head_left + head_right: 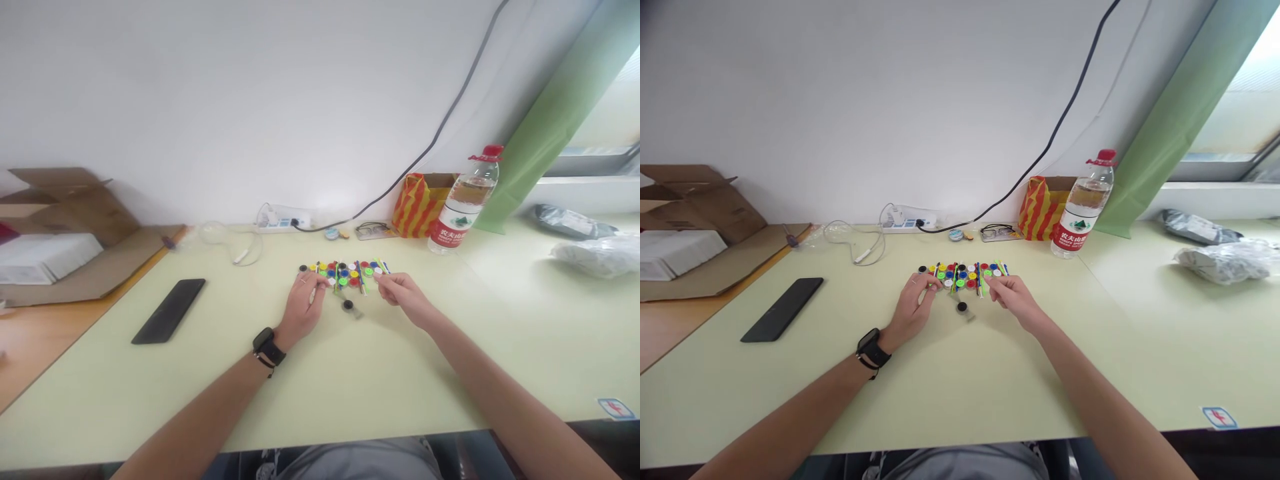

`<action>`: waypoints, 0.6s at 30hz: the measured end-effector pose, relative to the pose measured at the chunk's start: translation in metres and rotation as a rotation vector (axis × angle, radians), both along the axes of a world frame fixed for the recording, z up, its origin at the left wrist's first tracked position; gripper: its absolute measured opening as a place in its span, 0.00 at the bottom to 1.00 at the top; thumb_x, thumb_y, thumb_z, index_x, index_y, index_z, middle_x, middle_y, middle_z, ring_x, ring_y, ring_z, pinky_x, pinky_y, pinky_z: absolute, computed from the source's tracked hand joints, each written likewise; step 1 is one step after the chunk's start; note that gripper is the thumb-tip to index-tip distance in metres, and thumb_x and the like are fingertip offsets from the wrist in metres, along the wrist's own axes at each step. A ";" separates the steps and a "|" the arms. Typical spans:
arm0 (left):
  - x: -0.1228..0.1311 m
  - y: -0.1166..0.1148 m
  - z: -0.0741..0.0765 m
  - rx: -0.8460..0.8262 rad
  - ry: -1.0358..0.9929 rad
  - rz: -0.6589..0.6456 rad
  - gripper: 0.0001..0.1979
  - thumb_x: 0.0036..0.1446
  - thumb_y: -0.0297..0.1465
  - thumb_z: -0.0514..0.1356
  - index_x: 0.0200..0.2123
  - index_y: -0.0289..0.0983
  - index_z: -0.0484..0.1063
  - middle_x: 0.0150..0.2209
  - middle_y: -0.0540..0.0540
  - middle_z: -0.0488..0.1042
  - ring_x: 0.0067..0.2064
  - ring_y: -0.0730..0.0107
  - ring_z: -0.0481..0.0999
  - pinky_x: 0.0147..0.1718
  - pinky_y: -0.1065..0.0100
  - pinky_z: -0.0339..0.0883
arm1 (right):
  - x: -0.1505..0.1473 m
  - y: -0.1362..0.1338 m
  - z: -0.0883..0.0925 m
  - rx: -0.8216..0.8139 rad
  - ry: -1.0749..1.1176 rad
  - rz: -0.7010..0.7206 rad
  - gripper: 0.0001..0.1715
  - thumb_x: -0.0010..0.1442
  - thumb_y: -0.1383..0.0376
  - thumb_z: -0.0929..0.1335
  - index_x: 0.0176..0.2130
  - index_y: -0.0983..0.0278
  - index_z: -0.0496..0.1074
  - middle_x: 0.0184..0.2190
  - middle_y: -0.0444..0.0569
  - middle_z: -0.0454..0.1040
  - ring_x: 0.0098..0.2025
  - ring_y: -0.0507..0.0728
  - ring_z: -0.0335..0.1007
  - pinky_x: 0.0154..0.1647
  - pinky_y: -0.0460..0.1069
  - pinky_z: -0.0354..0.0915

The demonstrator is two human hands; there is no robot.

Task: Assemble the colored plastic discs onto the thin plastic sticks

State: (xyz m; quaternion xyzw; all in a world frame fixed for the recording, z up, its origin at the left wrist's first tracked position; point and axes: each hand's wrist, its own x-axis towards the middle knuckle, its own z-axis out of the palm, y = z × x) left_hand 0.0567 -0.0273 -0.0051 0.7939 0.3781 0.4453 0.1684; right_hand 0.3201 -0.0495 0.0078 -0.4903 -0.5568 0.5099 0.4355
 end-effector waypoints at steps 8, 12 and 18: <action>-0.010 0.010 -0.006 -0.134 -0.113 -0.001 0.15 0.72 0.32 0.45 0.32 0.39 0.65 0.32 0.47 0.69 0.36 0.64 0.70 0.40 0.62 0.64 | 0.028 0.019 -0.012 0.126 -0.141 -0.330 0.32 0.59 0.38 0.69 0.24 0.62 0.68 0.17 0.40 0.53 0.21 0.50 0.46 0.21 0.49 0.46; -0.011 0.012 -0.003 -0.172 -0.087 0.011 0.18 0.73 0.37 0.48 0.31 0.39 0.66 0.30 0.48 0.70 0.33 0.66 0.69 0.36 0.64 0.63 | 0.042 0.028 -0.023 0.211 -0.272 -0.448 0.32 0.60 0.38 0.66 0.27 0.62 0.71 0.20 0.42 0.60 0.23 0.52 0.51 0.22 0.48 0.50; -0.011 0.012 0.001 -0.141 -0.033 -0.011 0.10 0.67 0.32 0.55 0.33 0.38 0.71 0.32 0.48 0.73 0.35 0.67 0.68 0.37 0.65 0.62 | 0.045 0.032 -0.035 0.332 -0.547 -0.403 0.22 0.64 0.48 0.65 0.32 0.62 0.75 0.22 0.45 0.69 0.25 0.54 0.61 0.28 0.50 0.57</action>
